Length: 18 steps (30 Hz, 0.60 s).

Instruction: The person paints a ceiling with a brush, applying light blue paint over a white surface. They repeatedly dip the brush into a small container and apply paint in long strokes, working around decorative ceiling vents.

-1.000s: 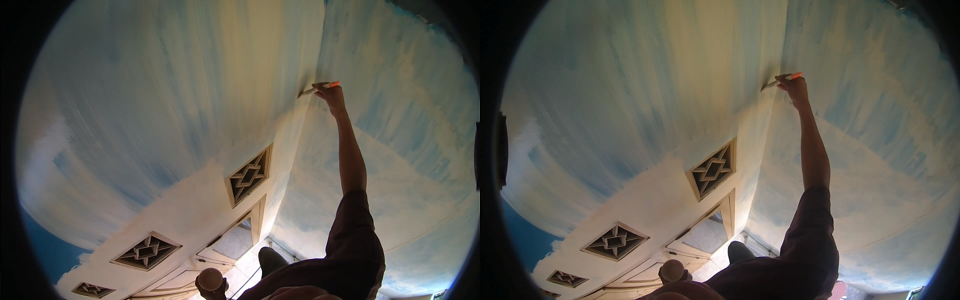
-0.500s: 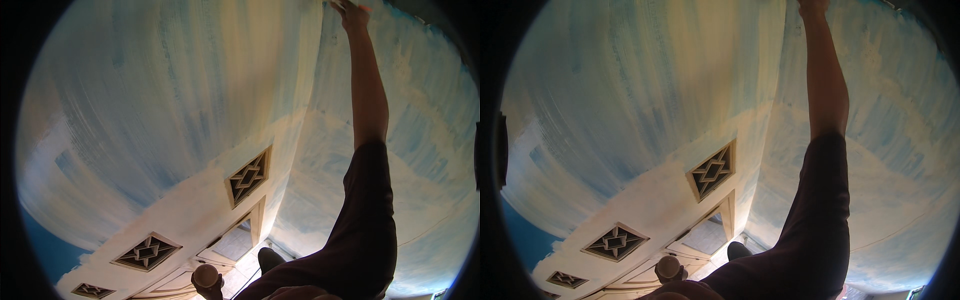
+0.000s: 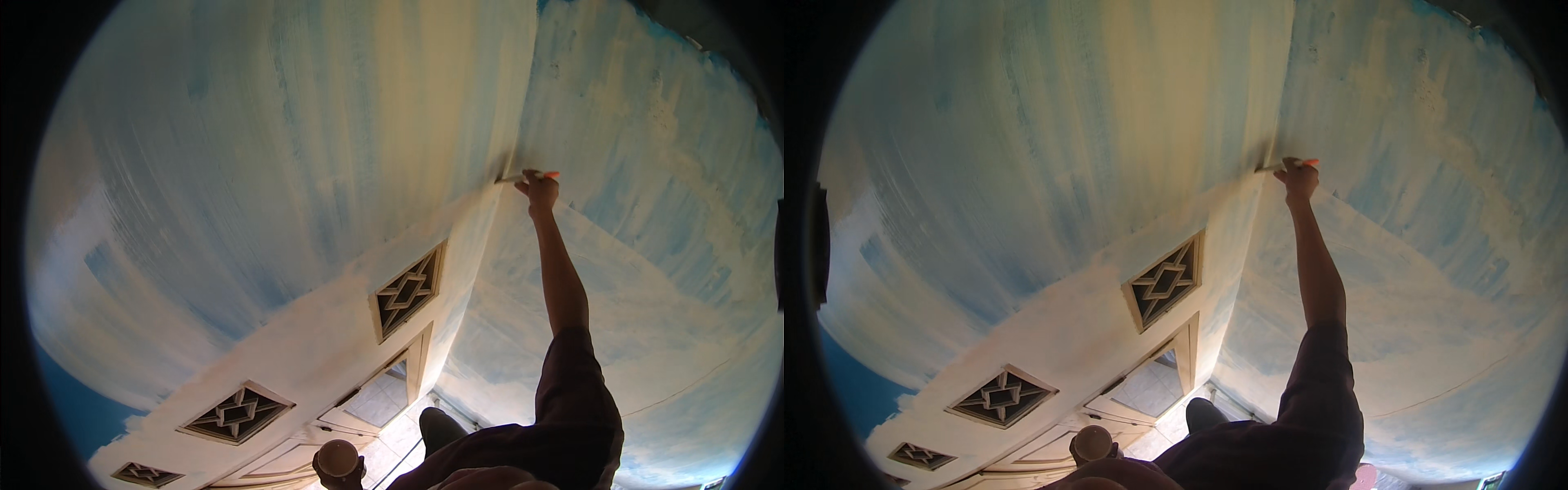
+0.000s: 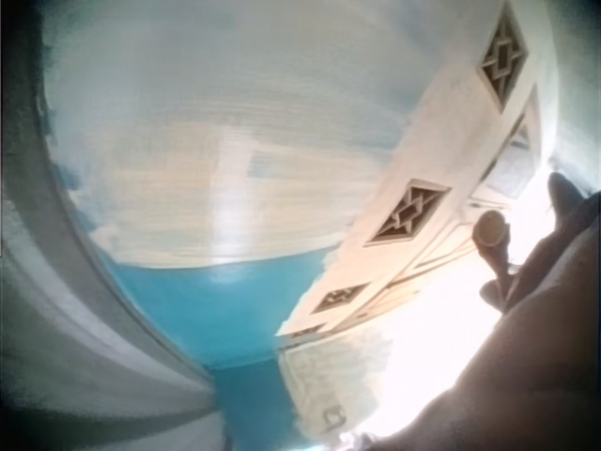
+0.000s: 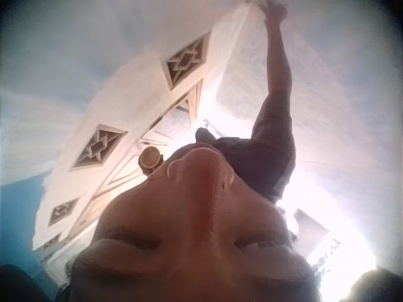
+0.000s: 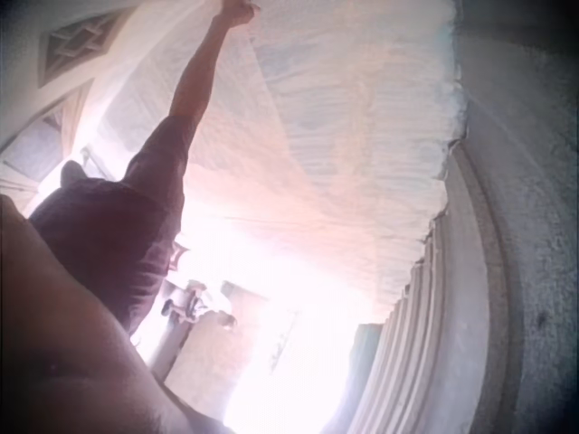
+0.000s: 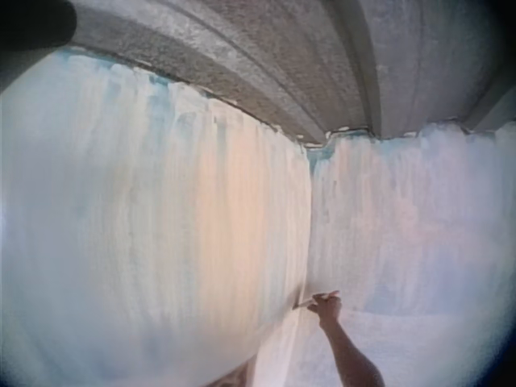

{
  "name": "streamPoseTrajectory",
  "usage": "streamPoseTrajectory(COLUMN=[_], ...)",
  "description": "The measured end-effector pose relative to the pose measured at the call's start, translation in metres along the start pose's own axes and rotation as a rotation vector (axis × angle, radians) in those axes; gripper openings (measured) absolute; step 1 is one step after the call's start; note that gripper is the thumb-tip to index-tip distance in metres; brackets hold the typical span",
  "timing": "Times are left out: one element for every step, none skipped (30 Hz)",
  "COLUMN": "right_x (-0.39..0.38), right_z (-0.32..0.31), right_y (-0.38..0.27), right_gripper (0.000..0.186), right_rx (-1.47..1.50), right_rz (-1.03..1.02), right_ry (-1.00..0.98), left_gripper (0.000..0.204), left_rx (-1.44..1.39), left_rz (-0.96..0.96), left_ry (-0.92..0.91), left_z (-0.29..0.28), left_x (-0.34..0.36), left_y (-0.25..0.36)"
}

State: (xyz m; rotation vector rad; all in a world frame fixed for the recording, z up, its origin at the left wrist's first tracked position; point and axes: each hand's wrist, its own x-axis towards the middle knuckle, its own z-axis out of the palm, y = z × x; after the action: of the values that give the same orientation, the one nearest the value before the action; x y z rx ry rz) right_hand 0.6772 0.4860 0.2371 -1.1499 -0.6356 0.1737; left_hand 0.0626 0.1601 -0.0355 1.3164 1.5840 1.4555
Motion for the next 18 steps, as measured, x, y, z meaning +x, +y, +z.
streamPoseTrajectory(right_x=[0.008, 0.019, 0.030, 0.041, 0.052, 0.068, 0.079, 0.072, 0.075, 0.071, 0.096, 0.150, 0.184, 0.153, 0.118, 0.129, 0.153, 0.169], right_z=[0.011, 0.021, 0.028, 0.035, 0.038, 0.044, 0.048, 0.067, 0.083, 0.101, 0.105, 0.090, 0.083, 0.120, 0.147, 0.143, 0.132, 0.120], right_y=[-0.006, -0.015, -0.026, -0.040, -0.060, -0.084, -0.108, -0.142, -0.178, -0.206, -0.235, -0.275, -0.304, -0.324, -0.352, -0.357, -0.366, -0.364], right_gripper=[0.018, 0.018, 0.018, 0.017, 0.017, 0.018, 0.021, 0.024, 0.025, 0.026, 0.030, 0.037, 0.044, 0.027, 0.031, 0.035, 0.039, 0.043], right_rx=[-0.038, -0.078, -0.118, -0.101, -0.087, -0.028, 0.030, 0.116, 0.126, 0.212, 0.054, 0.138, 0.229, 0.359, 0.467, 0.531, 0.588, 0.649], right_rz=[-0.023, -0.050, -0.077, -0.121, -0.165, -0.187, -0.198, -0.153, -0.136, -0.226, -0.272, -0.422, -0.554, -0.420, -0.293, -0.322, -0.357, -0.375], right_ry=[0.000, 0.003, 0.006, 0.002, 0.001, -0.075, -0.150, -0.144, -0.072, -0.085, -0.133, -0.231, -0.356, -0.147, 0.072, 0.027, -0.013, -0.060], left_gripper=[0.078, 0.078, 0.078, 0.078, 0.078, 0.078, 0.078, 0.078, 0.078, 0.078, 0.078, 0.079, 0.080, 0.081, 0.082, 0.083, 0.084, 0.083], left_rx=[0.004, 0.005, 0.003, 0.008, 0.013, 0.018, 0.029, 0.056, 0.067, 0.073, 0.069, 0.021, -0.014, -0.002, -0.004, -0.028, -0.054, -0.011], left_rz=[0.004, 0.009, 0.015, 0.022, 0.029, 0.043, 0.054, 0.059, 0.068, 0.063, 0.078, 0.077, 0.062, 0.022, -0.010, -0.032, -0.054, -0.046], left_ry=[-0.003, -0.011, -0.020, -0.027, -0.042, -0.057, -0.077, -0.085, -0.096, -0.086, -0.092, -0.093, -0.072, 0.001, 0.063, 0.094, 0.115, 0.107], left_z=[-0.001, -0.002, -0.002, -0.004, -0.007, -0.008, -0.011, -0.018, -0.023, -0.027, -0.026, -0.015, -0.010, -0.015, -0.016, -0.013, -0.012, -0.014], left_x=[0.002, 0.003, 0.006, 0.006, 0.008, 0.009, 0.009, 0.006, 0.004, 0.001, 0.005, 0.015, 0.020, 0.011, 0.006, 0.005, 0.005, 0.002], left_y=[0.001, 0.000, 0.000, -0.001, -0.002, -0.007, -0.010, -0.012, -0.014, -0.015, -0.018, -0.013, -0.007, 0.010, 0.026, 0.036, 0.037, 0.031])
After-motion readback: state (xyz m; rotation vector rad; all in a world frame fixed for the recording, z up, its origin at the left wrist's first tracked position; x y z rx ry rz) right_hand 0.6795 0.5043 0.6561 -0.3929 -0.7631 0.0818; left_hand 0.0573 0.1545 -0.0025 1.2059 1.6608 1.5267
